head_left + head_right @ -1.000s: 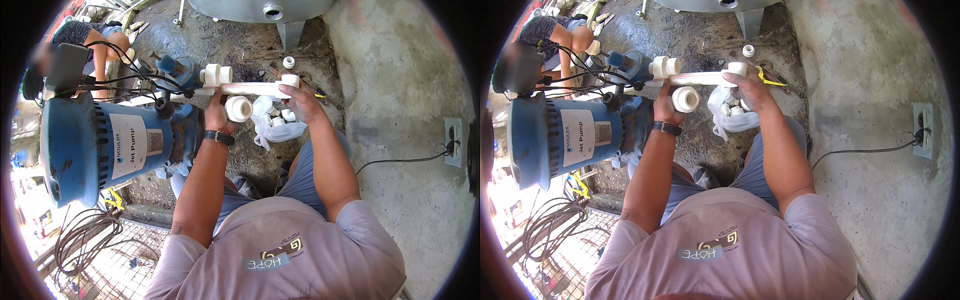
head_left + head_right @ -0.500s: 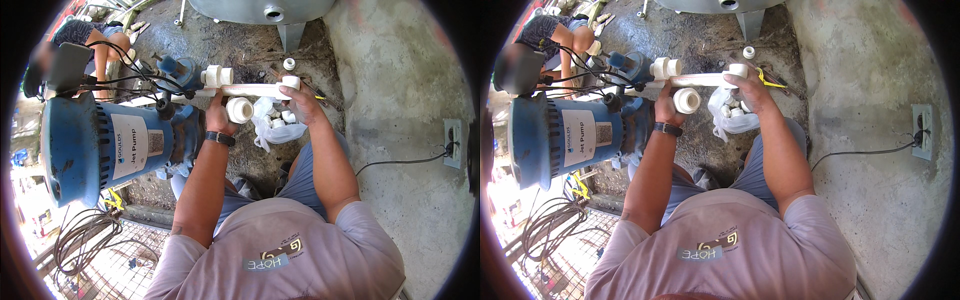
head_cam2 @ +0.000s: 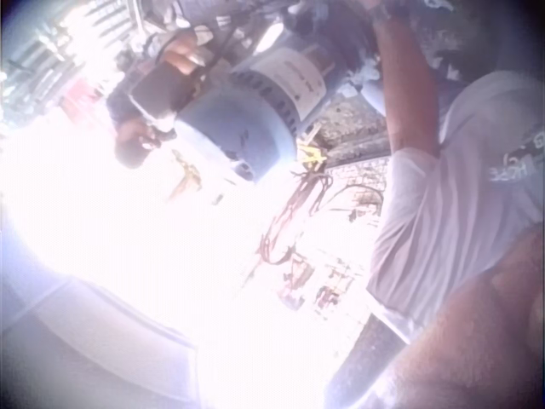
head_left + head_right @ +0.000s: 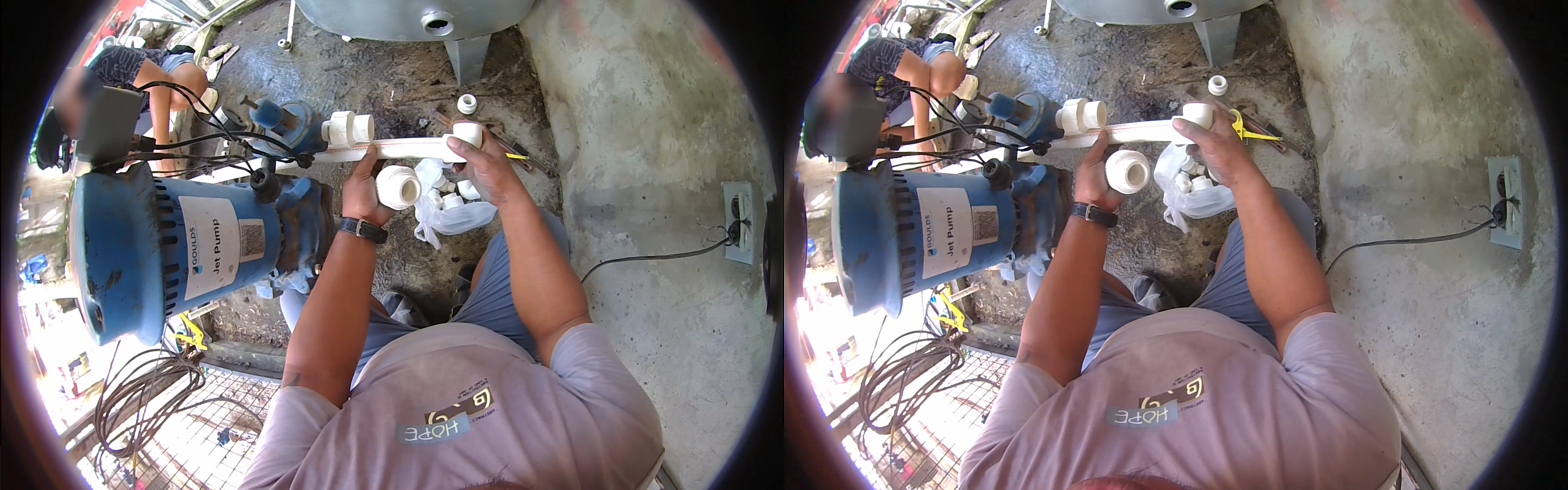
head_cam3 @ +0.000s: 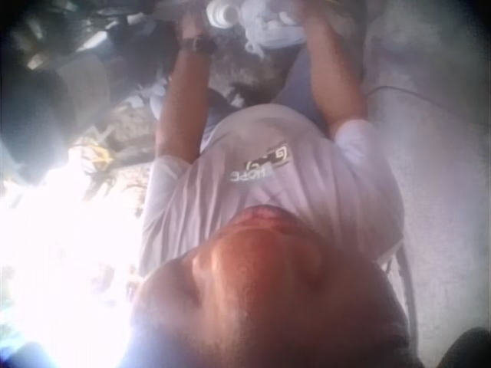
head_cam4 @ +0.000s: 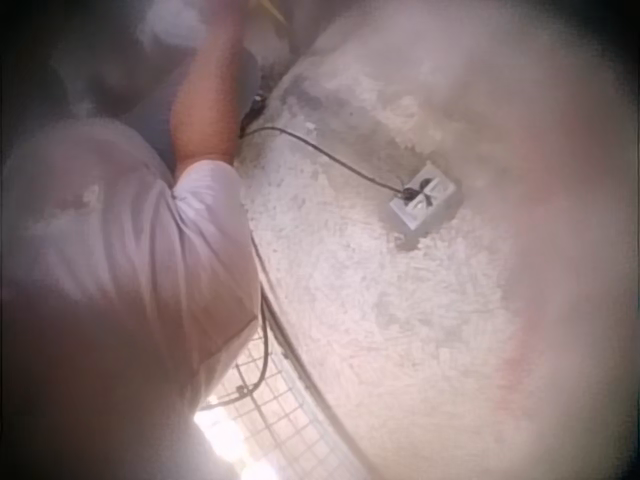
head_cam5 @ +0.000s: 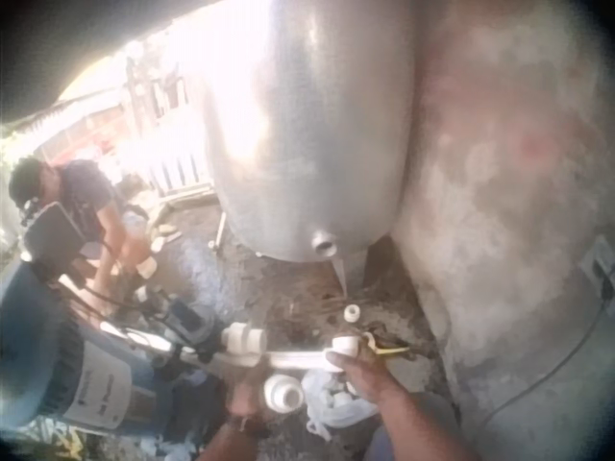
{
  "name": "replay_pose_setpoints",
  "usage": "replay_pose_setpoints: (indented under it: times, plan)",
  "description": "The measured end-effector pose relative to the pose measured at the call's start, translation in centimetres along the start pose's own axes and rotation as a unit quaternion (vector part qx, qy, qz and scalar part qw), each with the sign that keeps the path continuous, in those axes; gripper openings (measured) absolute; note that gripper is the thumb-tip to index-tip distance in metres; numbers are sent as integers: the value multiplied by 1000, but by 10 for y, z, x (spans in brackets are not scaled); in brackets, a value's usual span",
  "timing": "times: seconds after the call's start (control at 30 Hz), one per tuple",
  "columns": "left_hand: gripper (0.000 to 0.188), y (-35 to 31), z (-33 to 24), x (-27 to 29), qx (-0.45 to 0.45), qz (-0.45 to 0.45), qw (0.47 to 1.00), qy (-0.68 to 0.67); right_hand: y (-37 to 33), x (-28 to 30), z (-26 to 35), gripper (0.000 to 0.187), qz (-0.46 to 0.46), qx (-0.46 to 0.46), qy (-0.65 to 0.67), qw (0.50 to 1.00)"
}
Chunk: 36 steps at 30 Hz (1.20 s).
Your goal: The person assembles white PVC plumbing fittings by hand, connecting elbows and couplings to a blue jet pump. They then use a yellow pipe cutter to trim a pipe segment and fit it into the assembly.
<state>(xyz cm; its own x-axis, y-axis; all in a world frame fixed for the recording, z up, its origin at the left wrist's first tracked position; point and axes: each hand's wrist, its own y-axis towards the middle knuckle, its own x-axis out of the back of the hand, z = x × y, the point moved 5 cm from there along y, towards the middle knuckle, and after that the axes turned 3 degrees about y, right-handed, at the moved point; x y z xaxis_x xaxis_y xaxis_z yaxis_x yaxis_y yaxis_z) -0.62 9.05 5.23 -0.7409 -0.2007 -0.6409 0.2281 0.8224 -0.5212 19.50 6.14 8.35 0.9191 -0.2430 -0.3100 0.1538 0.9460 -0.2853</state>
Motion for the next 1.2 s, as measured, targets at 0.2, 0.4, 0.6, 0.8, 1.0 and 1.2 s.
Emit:
replay_pose_setpoints:
  times: [0.2, 0.4, 0.6, 0.8, 1.0, 1.2]
  plan:
    - [26, -3, 0, -7, 1, -16, 1000, -8, -61, -50, 79, 63, -73, 386, -514, 763]
    - [26, 9, 7, -4, 5, 5, 1000, -22, -60, -81, 24, 62, 123, 214, -426, 870]
    - [28, 4, 5, -4, 2, 19, 1000, -22, -62, -80, 34, 62, 130, 217, -525, 813]
    - [20, -8, 1, -10, -53, 1, 998, -43, -72, -32, 91, 61, -46, 233, -349, 907]
    - [21, -9, 1, -14, -65, -9, 997, -39, -40, 17, 50, 48, -146, 92, 79, 982]
    - [23, -10, 2, -15, -85, -27, 996, -24, -32, 35, 36, 53, -183, 53, 42, 981]
